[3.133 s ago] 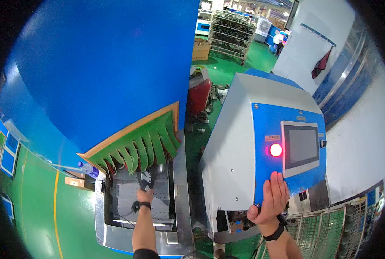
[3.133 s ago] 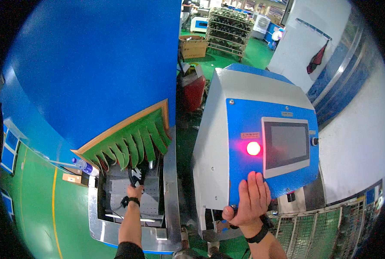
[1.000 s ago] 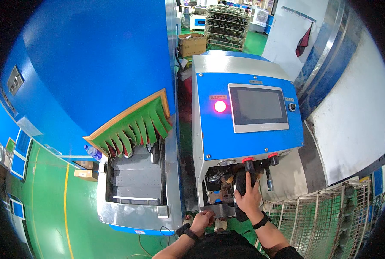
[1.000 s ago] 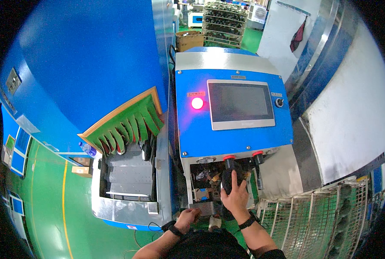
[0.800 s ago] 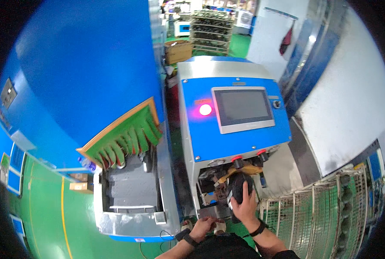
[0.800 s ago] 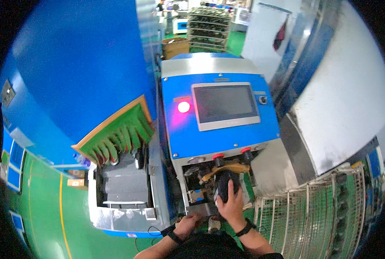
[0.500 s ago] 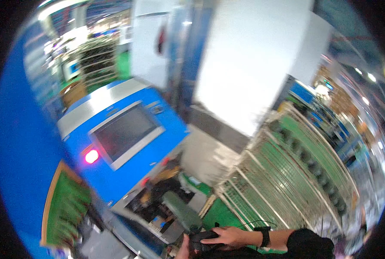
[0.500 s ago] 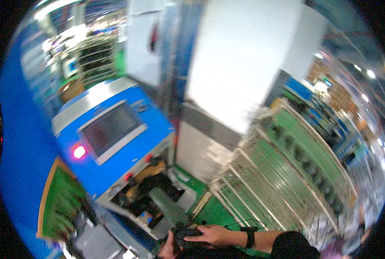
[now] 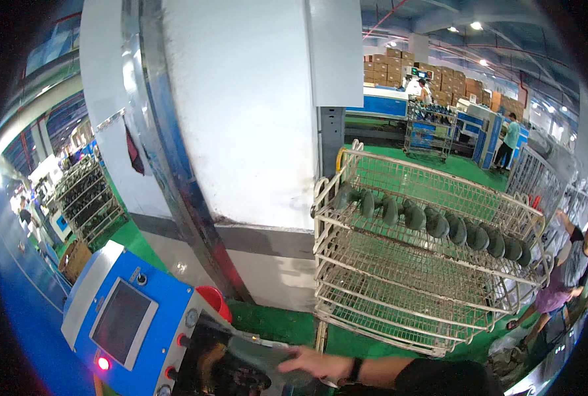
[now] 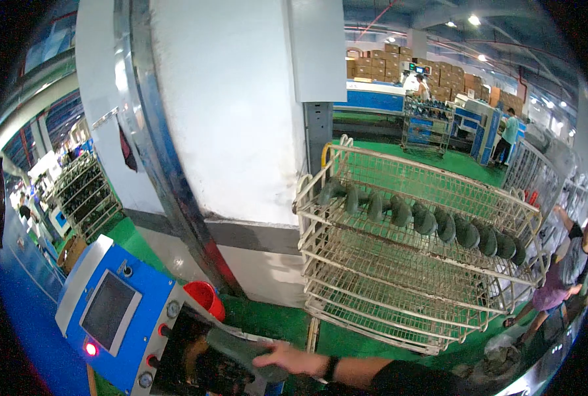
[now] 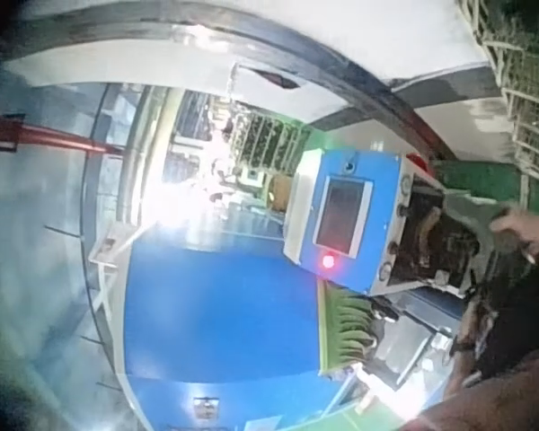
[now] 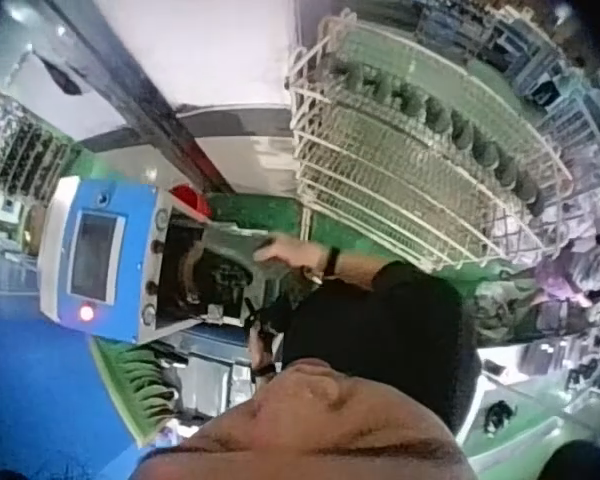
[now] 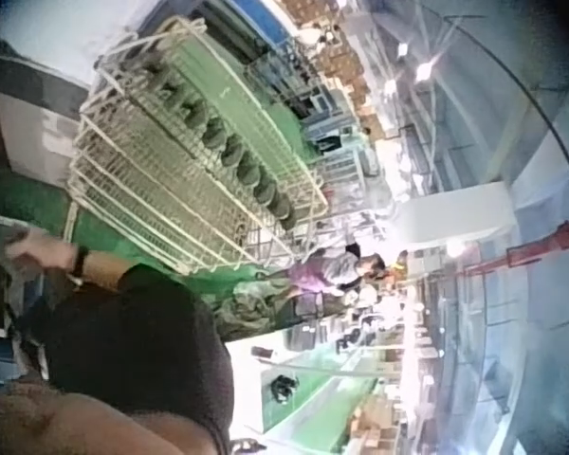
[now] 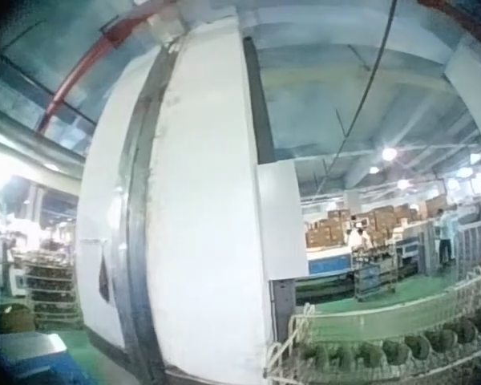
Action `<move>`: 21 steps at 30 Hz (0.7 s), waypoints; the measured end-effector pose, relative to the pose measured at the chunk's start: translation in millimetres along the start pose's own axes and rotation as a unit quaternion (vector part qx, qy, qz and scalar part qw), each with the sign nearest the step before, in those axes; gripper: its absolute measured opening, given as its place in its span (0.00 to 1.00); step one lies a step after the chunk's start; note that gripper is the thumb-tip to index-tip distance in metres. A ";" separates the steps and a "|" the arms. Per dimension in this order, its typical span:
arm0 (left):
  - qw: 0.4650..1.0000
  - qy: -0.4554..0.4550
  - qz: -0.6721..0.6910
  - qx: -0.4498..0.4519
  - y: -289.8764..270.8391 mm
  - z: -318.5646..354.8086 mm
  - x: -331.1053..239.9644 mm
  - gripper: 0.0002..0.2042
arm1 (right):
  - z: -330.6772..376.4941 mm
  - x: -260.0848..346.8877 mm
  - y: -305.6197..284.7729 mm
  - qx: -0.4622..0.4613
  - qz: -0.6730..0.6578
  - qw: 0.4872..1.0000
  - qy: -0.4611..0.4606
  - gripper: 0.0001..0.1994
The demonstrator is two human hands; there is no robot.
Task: Operating an industrial shoe lasting and shaping machine to process sneaker components.
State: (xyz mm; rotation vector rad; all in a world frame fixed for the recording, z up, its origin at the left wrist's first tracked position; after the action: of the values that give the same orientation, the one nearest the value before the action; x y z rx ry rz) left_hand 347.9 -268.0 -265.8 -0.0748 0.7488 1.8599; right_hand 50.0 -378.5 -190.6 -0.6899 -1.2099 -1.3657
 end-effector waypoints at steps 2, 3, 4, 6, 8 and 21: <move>0.992 0.119 -0.046 0.005 -13.2 1.9 1.8 0.29 | 39.9 65.4 -51.5 -0.056 -0.115 0.991 -0.035 0.29; 0.992 0.125 -0.027 0.012 -0.4 4.9 -0.3 0.26 | 54.0 79.8 -93.3 -0.032 -0.143 0.983 -0.114 0.26; 0.990 0.141 0.004 0.005 7.3 9.6 -0.4 0.24 | 65.1 111.3 -109.7 -0.040 -0.207 0.964 -0.161 0.25; 0.990 0.119 -0.058 -0.043 33.9 13.7 -5.2 0.22 | 63.2 150.5 -164.7 -0.093 -0.353 0.888 -0.280 0.27; 0.970 0.063 -0.187 -0.145 70.0 18.8 -15.2 0.23 | 54.1 180.6 -226.7 -0.026 -0.524 0.787 -0.325 0.26; 0.916 0.270 -0.235 -0.181 -5.2 149.7 -16.9 0.13 | -3.5 201.2 -284.2 -0.238 -0.348 0.813 -0.401 0.04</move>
State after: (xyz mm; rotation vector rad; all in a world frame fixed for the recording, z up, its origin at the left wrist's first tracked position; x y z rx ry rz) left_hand 402.8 -202.0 -141.9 -0.9587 0.6632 1.4876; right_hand -259.5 -496.6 -83.2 -1.3556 -1.9321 -2.1374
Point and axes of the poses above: each hand's wrist, its own z-axis away from the middle knuckle, its own y-axis out of the palm, x = y × z, the point moved 1 cm from there along -z, towards the middle knuckle, and after that the axes turned 8 degrees about z, right-handed, at the moved point
